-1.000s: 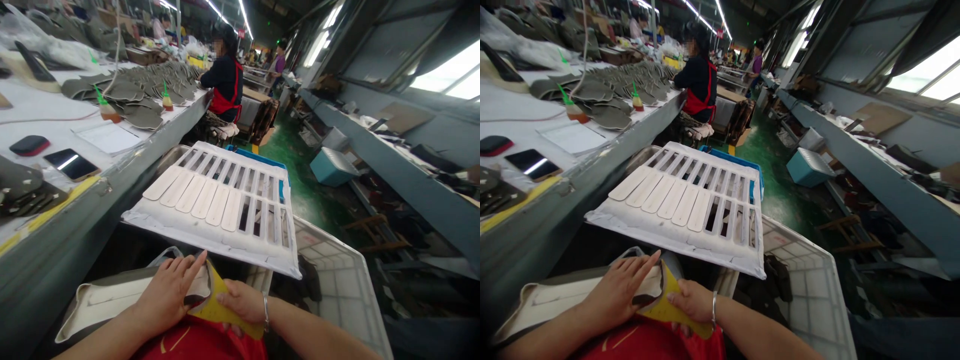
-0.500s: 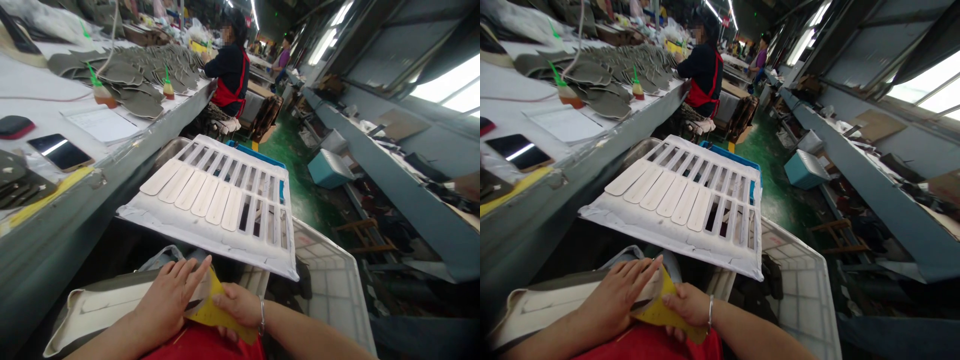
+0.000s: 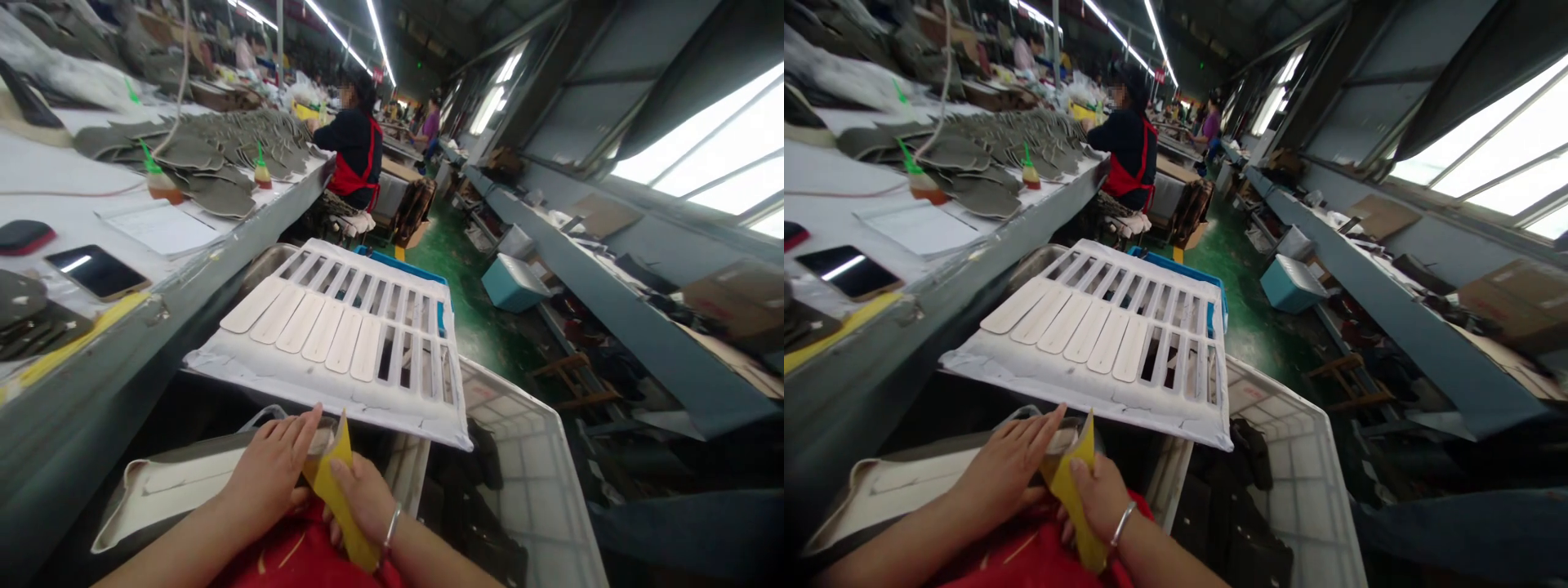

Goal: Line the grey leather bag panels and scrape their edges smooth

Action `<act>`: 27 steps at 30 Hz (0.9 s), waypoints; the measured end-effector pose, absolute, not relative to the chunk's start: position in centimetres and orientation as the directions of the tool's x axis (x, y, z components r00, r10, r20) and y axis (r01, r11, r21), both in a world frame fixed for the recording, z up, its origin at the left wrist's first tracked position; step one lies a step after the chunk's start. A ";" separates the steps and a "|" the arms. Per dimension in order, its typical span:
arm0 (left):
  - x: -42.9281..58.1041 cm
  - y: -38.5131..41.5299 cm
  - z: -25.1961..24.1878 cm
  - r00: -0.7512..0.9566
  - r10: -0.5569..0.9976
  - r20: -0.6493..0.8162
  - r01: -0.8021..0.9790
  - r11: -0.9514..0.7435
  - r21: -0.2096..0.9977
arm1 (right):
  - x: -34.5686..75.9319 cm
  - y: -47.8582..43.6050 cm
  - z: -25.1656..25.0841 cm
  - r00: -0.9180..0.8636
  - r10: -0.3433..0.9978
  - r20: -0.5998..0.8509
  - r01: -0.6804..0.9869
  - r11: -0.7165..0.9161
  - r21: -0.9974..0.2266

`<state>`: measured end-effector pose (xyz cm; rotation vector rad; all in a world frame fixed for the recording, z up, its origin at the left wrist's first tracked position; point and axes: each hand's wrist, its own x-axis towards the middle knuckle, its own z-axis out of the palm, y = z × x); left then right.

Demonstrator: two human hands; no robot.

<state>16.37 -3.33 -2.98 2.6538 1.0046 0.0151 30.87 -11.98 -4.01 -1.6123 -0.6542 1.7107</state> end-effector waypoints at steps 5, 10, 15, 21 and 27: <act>16.6 -4.8 -2.8 0.734 0.672 -0.102 0.676 -0.707 0.207 | 34.1 -14.3 -1.6 0.266 0.833 -0.484 -0.468 -0.328 -0.821; 16.9 -5.1 -3.3 0.737 0.671 -0.085 0.675 -0.726 0.132 | 32.8 -11.7 -1.9 0.462 0.791 -0.401 -0.658 0.003 -0.753; 16.5 -5.2 -3.9 0.748 0.662 -0.037 0.661 -0.739 0.131 | 30.6 -8.7 -3.3 0.575 0.725 -0.379 -0.635 0.104 -0.766; 16.4 -5.0 -3.8 0.760 0.649 -0.024 0.644 -0.748 0.163 | 30.0 -7.5 -4.0 0.624 0.675 -0.394 -0.622 0.124 -0.773; 16.6 -4.4 -3.7 0.763 0.646 -0.020 0.639 -0.749 0.177 | 30.0 -6.4 -4.8 0.617 0.696 -0.367 -0.529 0.022 -0.848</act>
